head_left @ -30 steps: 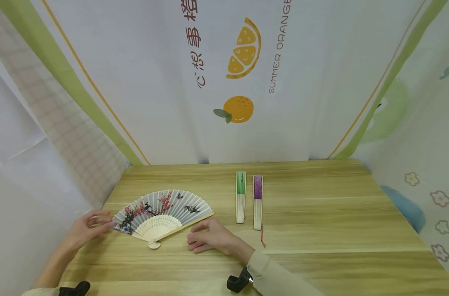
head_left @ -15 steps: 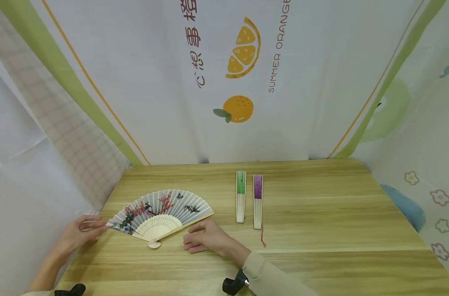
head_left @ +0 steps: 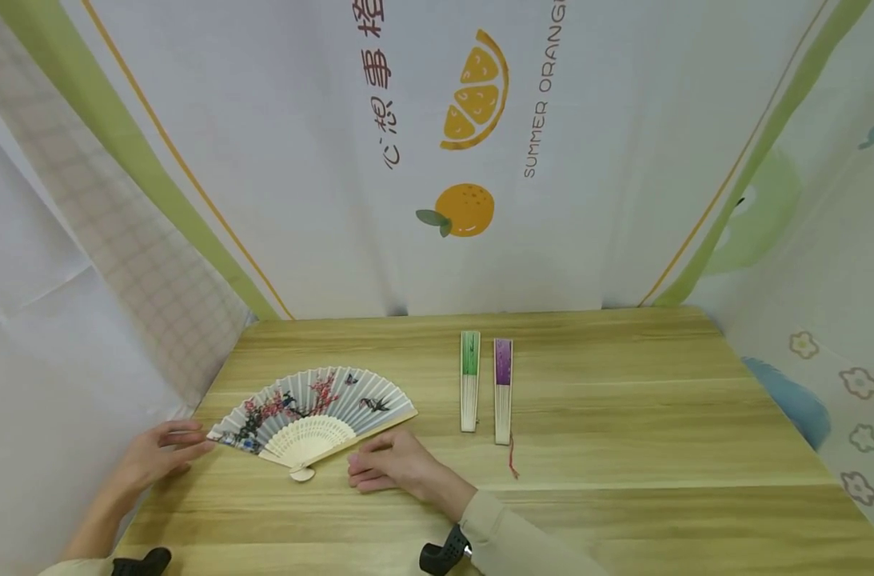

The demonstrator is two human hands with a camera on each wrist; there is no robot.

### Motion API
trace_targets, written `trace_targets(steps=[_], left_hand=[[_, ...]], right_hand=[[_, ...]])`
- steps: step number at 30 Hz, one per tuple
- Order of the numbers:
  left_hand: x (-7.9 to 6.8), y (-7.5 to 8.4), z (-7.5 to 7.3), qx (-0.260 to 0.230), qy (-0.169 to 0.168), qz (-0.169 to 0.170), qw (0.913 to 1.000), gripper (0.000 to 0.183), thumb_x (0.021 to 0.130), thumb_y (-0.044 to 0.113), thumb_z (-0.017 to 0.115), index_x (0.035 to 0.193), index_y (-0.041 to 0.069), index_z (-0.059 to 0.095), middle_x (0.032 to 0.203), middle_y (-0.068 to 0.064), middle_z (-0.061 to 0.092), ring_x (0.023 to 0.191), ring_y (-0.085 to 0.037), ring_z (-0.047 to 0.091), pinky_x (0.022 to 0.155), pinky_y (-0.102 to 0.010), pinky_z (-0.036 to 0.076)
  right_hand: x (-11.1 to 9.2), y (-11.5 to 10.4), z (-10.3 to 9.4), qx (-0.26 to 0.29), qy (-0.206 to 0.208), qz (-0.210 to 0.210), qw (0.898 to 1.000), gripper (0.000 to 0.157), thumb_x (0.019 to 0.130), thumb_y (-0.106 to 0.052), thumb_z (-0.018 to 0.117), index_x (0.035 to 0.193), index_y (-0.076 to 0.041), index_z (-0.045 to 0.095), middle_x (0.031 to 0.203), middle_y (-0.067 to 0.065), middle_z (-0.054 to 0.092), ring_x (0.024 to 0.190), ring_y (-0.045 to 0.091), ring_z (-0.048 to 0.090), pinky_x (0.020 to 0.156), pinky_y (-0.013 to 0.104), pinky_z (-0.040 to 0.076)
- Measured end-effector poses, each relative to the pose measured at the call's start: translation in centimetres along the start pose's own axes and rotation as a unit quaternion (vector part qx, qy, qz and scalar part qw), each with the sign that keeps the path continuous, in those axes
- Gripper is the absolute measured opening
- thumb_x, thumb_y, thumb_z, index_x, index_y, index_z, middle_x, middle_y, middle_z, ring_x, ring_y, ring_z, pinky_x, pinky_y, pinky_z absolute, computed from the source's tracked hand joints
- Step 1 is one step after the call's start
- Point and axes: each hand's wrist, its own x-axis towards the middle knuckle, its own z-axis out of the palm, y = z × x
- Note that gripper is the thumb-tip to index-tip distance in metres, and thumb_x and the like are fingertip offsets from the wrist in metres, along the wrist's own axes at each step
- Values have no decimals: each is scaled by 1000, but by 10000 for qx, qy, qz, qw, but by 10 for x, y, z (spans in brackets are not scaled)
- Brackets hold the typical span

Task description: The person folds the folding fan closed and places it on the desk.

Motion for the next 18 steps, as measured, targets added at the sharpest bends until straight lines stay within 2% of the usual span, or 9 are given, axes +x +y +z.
trace_targets(steps=[4, 10, 18], left_hand=[[5, 1, 3, 126, -53, -7, 9999, 57, 96, 13, 73, 132, -22, 45, 121, -34, 61, 83, 0, 63, 73, -31, 58], [15, -3, 4, 335, 5, 28, 9994, 55, 91, 13, 78, 126, -21, 52, 112, -29, 66, 81, -3, 61, 67, -31, 57], [20, -6, 2, 551, 66, 25, 9985, 53, 90, 13, 79, 123, -20, 55, 106, -23, 68, 79, -5, 60, 65, -29, 56]], right_hand=[[1, 1, 3, 80, 113, 70, 9999, 9, 95, -1, 71, 101, 6, 68, 90, 18, 73, 80, 27, 74, 72, 36, 59], [3, 2, 6, 223, 249, 207, 9992, 10, 94, -1, 72, 100, 6, 68, 90, 20, 73, 81, 29, 74, 73, 37, 59], [8, 0, 14, 404, 356, 315, 9981, 7, 93, 1, 72, 96, 5, 68, 88, 21, 73, 80, 29, 74, 74, 39, 59]])
